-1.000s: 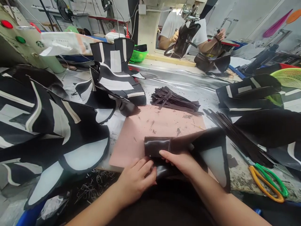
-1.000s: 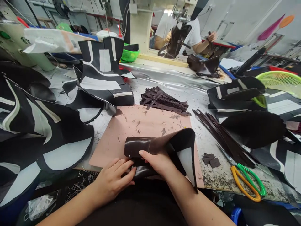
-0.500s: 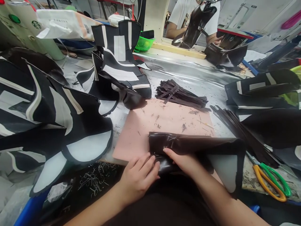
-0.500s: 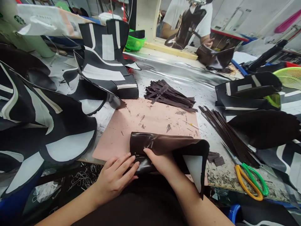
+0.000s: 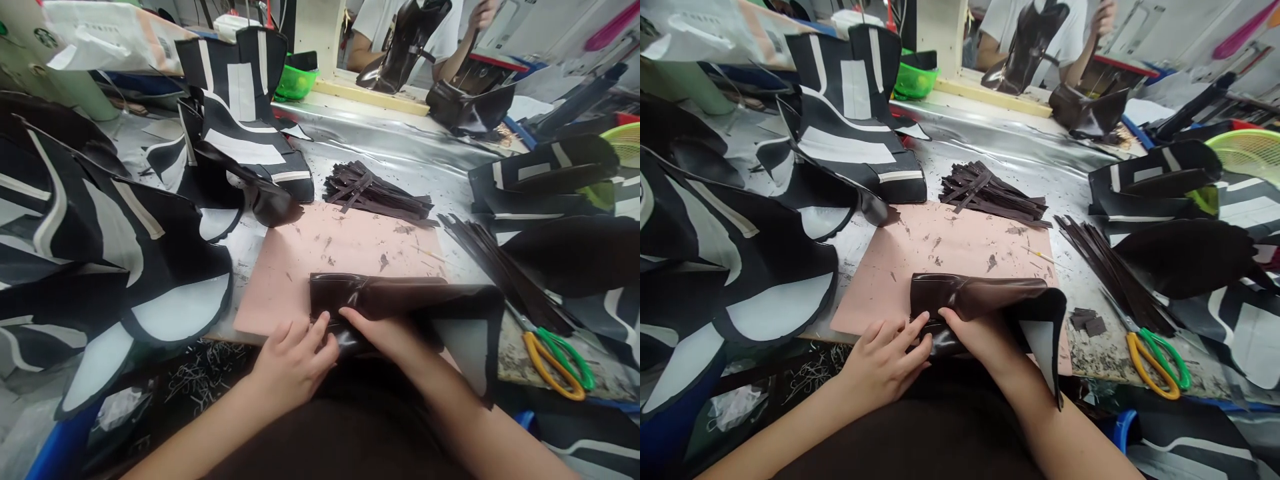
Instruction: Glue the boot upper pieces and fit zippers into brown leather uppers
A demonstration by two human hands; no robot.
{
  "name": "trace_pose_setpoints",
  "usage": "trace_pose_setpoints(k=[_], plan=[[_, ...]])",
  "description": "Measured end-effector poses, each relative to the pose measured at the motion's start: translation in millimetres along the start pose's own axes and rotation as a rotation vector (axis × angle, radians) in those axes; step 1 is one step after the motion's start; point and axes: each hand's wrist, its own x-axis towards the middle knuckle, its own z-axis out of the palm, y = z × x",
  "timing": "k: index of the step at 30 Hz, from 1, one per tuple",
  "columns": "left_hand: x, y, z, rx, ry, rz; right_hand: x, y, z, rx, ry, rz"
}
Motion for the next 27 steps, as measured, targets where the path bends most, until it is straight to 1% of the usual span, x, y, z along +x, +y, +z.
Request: trace_pose_setpoints(k=[3,5,7,9,12,17,19,22,24,27], plan=[[7,1,-2.4,0.027,-0.014,0.032,-3,0,-12,0.154,-0.079,0.127],[11,1,-3.9,0.027,-0.050,0.033,-5,2,-18,0.239,-0.071,0.203],[13,2,-4.7,0.024,-0.091,0.013,-5,6,-20,0.232,-0.040,0.234],[13,5,-4.6,0.030,-0.119,-0.018,-4,10,-19,0.187,-0.047,0.259],[13,9,-3.6,0.041,-0.140,-0.055,-1,15,-15,0.162,-0.038,0.295],[19,10,-6.6,0.039,-0.173,-0.073,0,20,-8,0.191,0.027,0.316],[25,9,-9.9,0.043,-0.200,-0.063,0,23,-7,0.223,0.024,0.297],[35,9,-13.3,0.076,-0.263,-0.018,0,24,-6,0.226,-0.030,0.241],[41,11,-12.3,0.079,-0.299,0.058,0,22,-6,0.130,-0.037,0.176],[45,17,-7.2,0.018,-0.333,0.180,0,17,-8,-0.057,-0.007,0.042]])
